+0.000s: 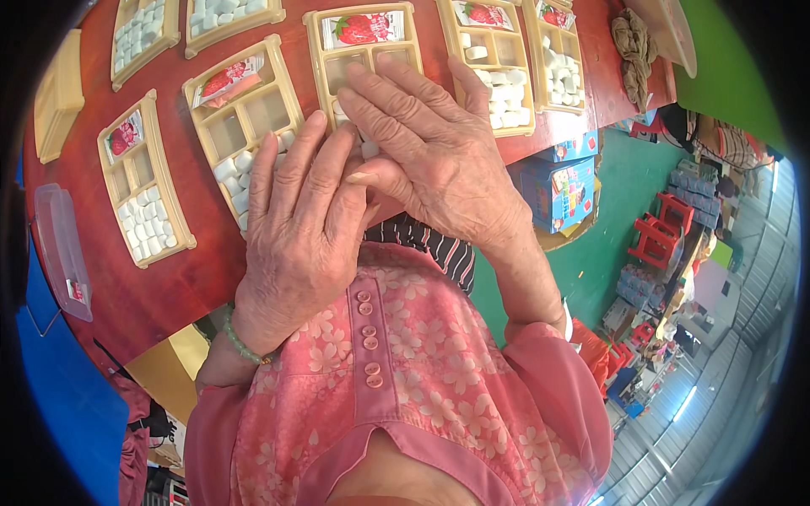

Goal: Arranging small white cubes into partitioned wooden boxes.

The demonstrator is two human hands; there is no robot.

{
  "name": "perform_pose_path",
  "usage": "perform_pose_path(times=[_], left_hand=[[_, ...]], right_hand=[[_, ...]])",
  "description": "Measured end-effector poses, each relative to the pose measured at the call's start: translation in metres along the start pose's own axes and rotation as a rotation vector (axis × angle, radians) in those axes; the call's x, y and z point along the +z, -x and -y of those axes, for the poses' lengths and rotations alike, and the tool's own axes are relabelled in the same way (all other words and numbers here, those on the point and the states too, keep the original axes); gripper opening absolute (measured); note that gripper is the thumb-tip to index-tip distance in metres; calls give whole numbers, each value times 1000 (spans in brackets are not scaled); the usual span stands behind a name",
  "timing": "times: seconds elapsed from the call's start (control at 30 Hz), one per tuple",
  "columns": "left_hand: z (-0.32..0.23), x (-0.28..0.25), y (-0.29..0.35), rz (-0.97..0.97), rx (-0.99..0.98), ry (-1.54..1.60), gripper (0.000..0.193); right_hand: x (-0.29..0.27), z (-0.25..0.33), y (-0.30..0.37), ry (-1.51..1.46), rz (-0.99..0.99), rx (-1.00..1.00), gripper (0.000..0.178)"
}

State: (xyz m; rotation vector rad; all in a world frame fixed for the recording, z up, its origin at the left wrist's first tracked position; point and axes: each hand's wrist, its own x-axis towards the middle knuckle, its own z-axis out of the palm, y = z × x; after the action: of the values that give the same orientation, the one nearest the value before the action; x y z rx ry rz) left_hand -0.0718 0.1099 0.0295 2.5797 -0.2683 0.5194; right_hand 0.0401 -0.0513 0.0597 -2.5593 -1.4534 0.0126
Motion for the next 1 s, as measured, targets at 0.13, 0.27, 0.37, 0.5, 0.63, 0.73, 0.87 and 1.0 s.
perform_pose_path(times=[0.13, 0.27, 0.37, 0.5, 0.63, 0.73, 0.87, 1.0], left_hand=[[0, 0, -1, -1, 16, -13, 26], [-2, -3, -1, 6, -6, 24, 27], [-3, -6, -1, 13, -3, 46, 32], [-1, -8, 1, 6, 57, 29, 35], [2, -6, 3, -8, 69, 76, 34], [4, -6, 5, -79, 78, 129, 38], [2, -4, 2, -93, 50, 135, 55], [-15, -12, -11, 10, -9, 85, 72]], right_hand=[[-1, 0, 1, 41, 6, 0, 73], [-2, 4, 6, 1, -77, 47, 78], [-1, 7, 11, -13, -59, 51, 79], [6, 7, 14, -2, -45, 8, 83], [7, 8, 14, -89, -42, 31, 87], [-7, 8, 19, -51, -28, 44, 107], [-17, 2, 38, -18, -114, 141, 109], [-14, 4, 58, -49, -129, 201, 109]])
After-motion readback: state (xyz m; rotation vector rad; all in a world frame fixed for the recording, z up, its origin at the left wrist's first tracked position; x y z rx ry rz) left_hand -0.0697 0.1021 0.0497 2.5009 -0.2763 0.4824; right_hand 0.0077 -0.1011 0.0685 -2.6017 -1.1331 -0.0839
